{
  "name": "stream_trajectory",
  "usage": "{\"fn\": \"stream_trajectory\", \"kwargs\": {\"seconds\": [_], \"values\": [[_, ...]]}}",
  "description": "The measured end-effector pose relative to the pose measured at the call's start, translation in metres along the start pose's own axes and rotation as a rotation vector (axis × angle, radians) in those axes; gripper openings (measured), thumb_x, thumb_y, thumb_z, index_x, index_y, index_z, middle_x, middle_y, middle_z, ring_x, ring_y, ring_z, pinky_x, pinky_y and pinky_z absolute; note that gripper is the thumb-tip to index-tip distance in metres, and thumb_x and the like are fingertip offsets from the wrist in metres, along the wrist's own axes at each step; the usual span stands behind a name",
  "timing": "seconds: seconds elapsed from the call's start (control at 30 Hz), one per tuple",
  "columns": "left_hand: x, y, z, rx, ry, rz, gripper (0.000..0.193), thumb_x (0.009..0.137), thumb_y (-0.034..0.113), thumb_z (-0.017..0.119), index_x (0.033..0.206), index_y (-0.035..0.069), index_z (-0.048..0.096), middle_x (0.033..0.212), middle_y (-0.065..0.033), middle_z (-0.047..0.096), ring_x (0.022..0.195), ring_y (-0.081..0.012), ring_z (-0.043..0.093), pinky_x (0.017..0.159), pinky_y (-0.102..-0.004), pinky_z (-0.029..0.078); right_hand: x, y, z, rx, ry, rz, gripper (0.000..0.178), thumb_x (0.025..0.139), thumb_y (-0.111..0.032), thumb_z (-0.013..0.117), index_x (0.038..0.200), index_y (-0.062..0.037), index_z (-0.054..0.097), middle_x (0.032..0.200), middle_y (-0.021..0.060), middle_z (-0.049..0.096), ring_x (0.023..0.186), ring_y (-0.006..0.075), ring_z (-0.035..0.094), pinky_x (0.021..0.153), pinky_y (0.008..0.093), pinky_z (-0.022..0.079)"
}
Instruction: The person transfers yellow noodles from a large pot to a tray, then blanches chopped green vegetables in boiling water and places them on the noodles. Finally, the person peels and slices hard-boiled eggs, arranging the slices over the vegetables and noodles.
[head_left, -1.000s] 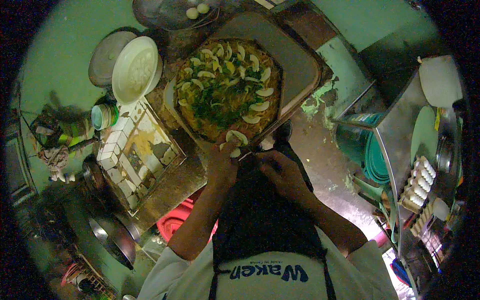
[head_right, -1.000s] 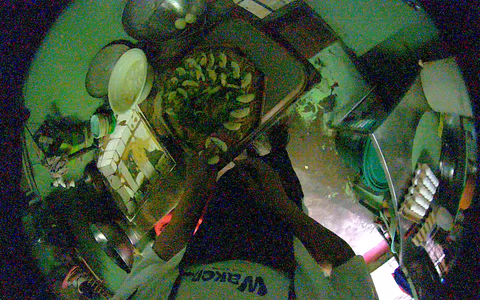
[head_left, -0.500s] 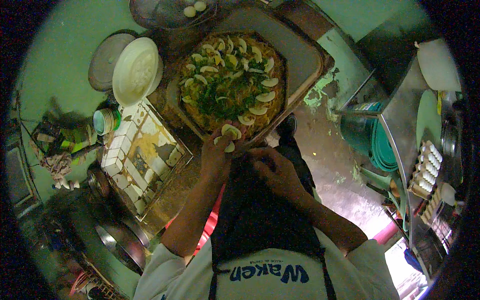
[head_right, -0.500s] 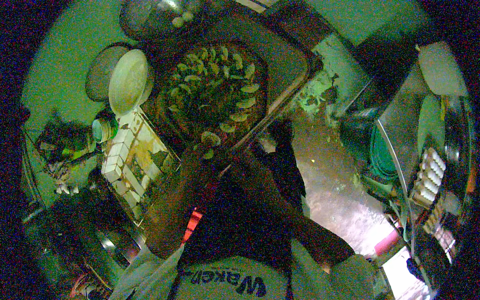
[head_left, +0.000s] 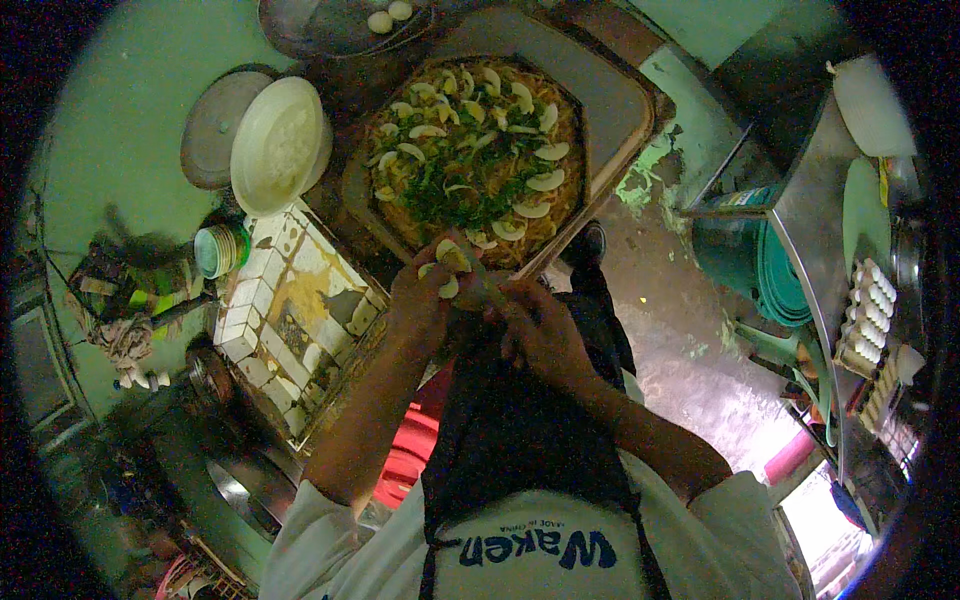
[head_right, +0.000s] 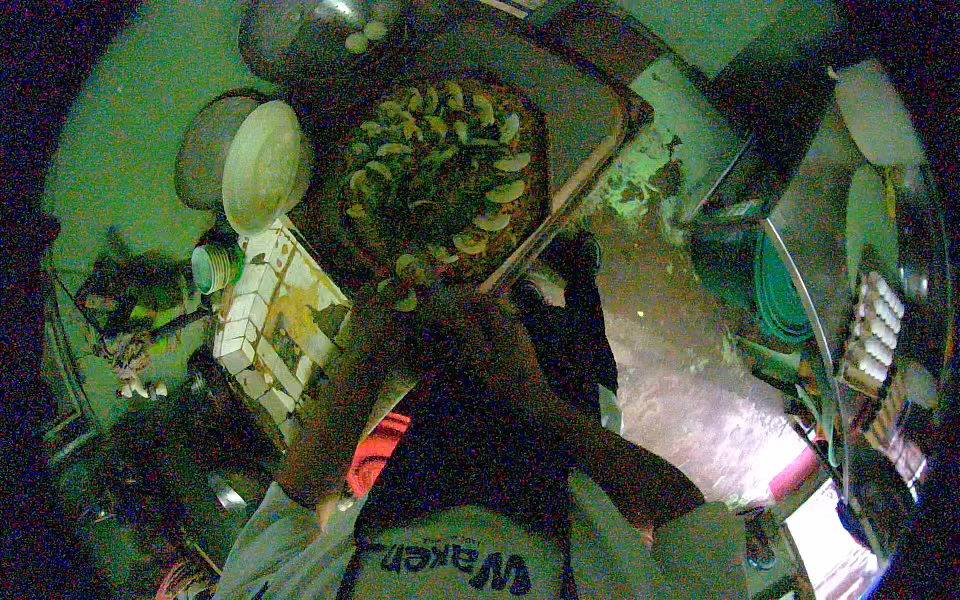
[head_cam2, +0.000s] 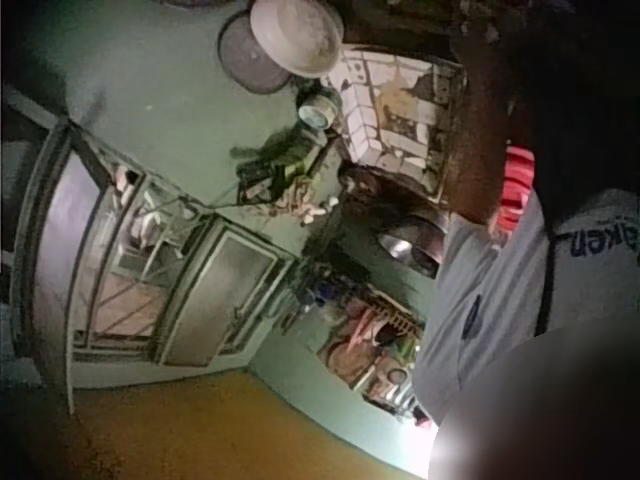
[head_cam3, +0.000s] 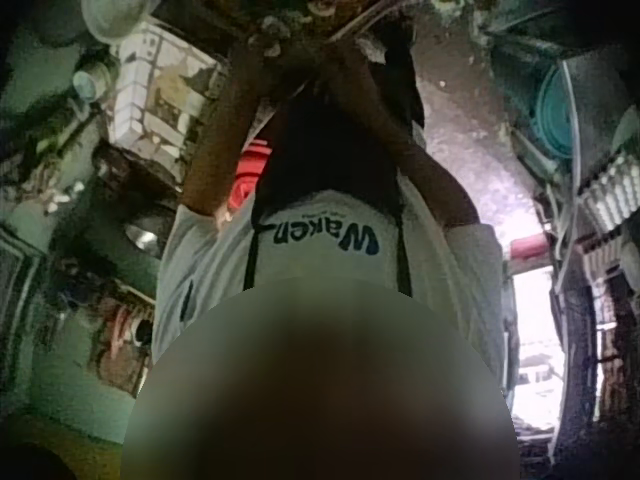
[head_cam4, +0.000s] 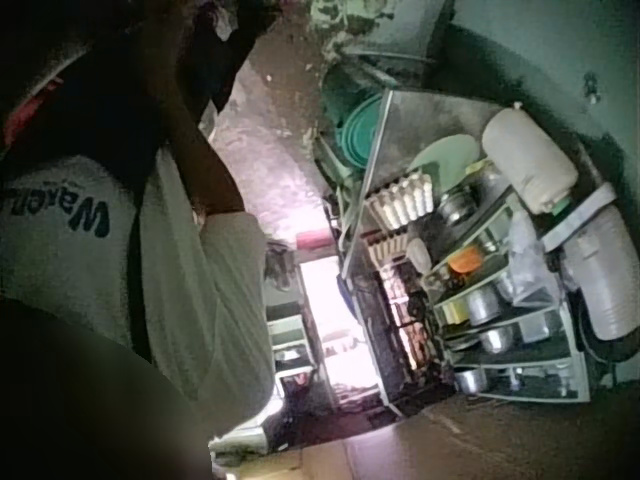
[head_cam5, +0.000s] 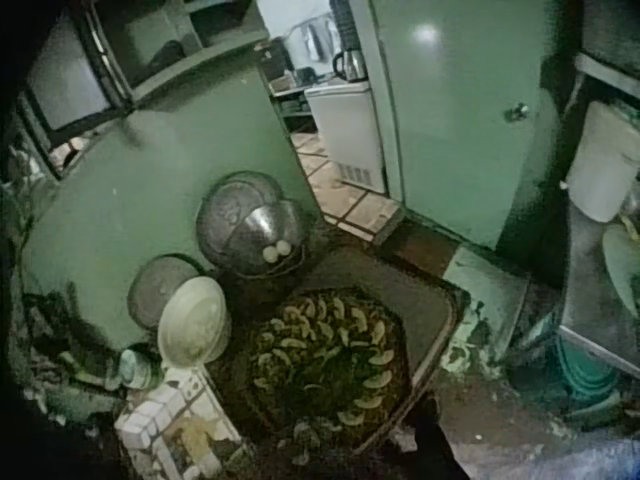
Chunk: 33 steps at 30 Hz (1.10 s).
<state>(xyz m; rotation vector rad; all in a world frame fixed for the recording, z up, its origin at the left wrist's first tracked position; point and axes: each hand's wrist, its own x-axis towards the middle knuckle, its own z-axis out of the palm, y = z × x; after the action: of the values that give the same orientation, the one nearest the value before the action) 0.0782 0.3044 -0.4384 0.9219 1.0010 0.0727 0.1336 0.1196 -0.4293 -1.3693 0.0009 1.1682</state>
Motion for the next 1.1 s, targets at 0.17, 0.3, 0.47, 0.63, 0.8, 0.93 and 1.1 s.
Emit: {"fn": "stream_trajectory", "kwargs": {"seconds": [0.17, 0.3, 0.47, 0.63, 0.8, 0.93, 1.1], "values": [[-0.001, -0.001, -0.017, -0.152, -0.082, 0.0, 0.041, 0.09, 0.004, 0.064, 0.128, -0.008, 0.053, 0.122, -0.0173, 0.063, 0.109, -0.0265, 0.067, 0.091, -0.0375, 0.06, -0.003, 0.033, 0.014, -0.035, -0.043, -0.225, 0.027, 0.101, -0.017, 0.058, 0.124, -0.0039, 0.054, 0.099, 0.0007, 0.061, 0.072, 0.0094, 0.054, 0.06, 0.0255, 0.048], [0.007, 0.01, -0.03, -0.064, -0.012, -0.006, 0.038, 0.094, 0.007, 0.063, 0.128, -0.008, 0.053, 0.122, -0.018, 0.063, 0.109, -0.0283, 0.067, 0.091, -0.0387, 0.06, 0.02, 0.05, 0.022, -0.189, 0.027, -0.363, 0.026, 0.101, -0.016, 0.056, 0.124, -0.0036, 0.054, 0.099, 0.0033, 0.062, 0.07, 0.0098, 0.054, 0.06, 0.026, 0.047], [0.004, 0.022, -0.028, 0.003, 0.041, 0.022, 0.033, 0.096, 0.007, 0.062, 0.125, -0.006, 0.055, 0.12, -0.0187, 0.063, 0.109, -0.03, 0.066, 0.093, -0.0393, 0.059, 0.033, 0.018, 0.035, 0.214, 0.053, 0.047, 0.027, 0.101, -0.017, 0.056, 0.125, -0.0043, 0.056, 0.095, 0.0044, 0.064, 0.072, 0.0099, 0.058, 0.06, 0.0271, 0.049], [-0.002, 0.024, -0.01, -0.088, 0.018, 0.026, 0.028, 0.097, 0.005, 0.06, 0.124, -0.001, 0.057, 0.119, -0.0185, 0.063, 0.11, -0.0297, 0.066, 0.094, -0.0389, 0.059, 0.006, -0.016, 0.015, -0.119, -0.053, -0.069, 0.032, 0.1, -0.02, 0.058, 0.128, -0.0046, 0.057, 0.099, 0.0052, 0.067, 0.07, 0.0131, 0.061, 0.064, 0.0284, 0.053], [0.016, -0.006, 0.043, -0.438, -0.132, 0.003, 0.032, 0.096, 0.006, 0.06, 0.127, 0.0, 0.055, 0.122, -0.0161, 0.062, 0.111, -0.0301, 0.064, 0.096, -0.0423, 0.058, 0.014, -0.054, -0.05, -0.571, 0.07, -0.183, 0.029, 0.098, -0.022, 0.062, 0.12, -0.0026, 0.063, 0.102, 0.0099, 0.07, 0.071, 0.0162, 0.064, 0.069, 0.0309, 0.055], [0.063, -0.014, 0.081, -0.637, -0.248, -0.045, 0.037, 0.095, 0.003, 0.06, 0.13, 0.0, 0.052, 0.124, -0.0133, 0.059, 0.111, -0.0301, 0.063, 0.098, -0.0452, 0.057, 0.051, -0.091, -0.104, -0.821, 0.04, -0.384, 0.028, 0.098, -0.021, 0.062, 0.12, -0.0031, 0.065, 0.097, 0.0124, 0.072, 0.074, 0.0175, 0.066, 0.07, 0.0326, 0.055], [0.087, -0.012, 0.106, -0.718, -0.074, -0.058, 0.037, 0.096, 0.003, 0.058, 0.132, 0.0, 0.052, 0.125, -0.0133, 0.057, 0.114, -0.0292, 0.06, 0.098, -0.0471, 0.057, 0.092, -0.127, -0.126, -1.041, -0.074, -0.364, 0.03, 0.1, -0.02, 0.058, 0.125, -0.0041, 0.064, 0.095, 0.0118, 0.073, 0.069, 0.0181, 0.067, 0.065, 0.0337, 0.055]]}}
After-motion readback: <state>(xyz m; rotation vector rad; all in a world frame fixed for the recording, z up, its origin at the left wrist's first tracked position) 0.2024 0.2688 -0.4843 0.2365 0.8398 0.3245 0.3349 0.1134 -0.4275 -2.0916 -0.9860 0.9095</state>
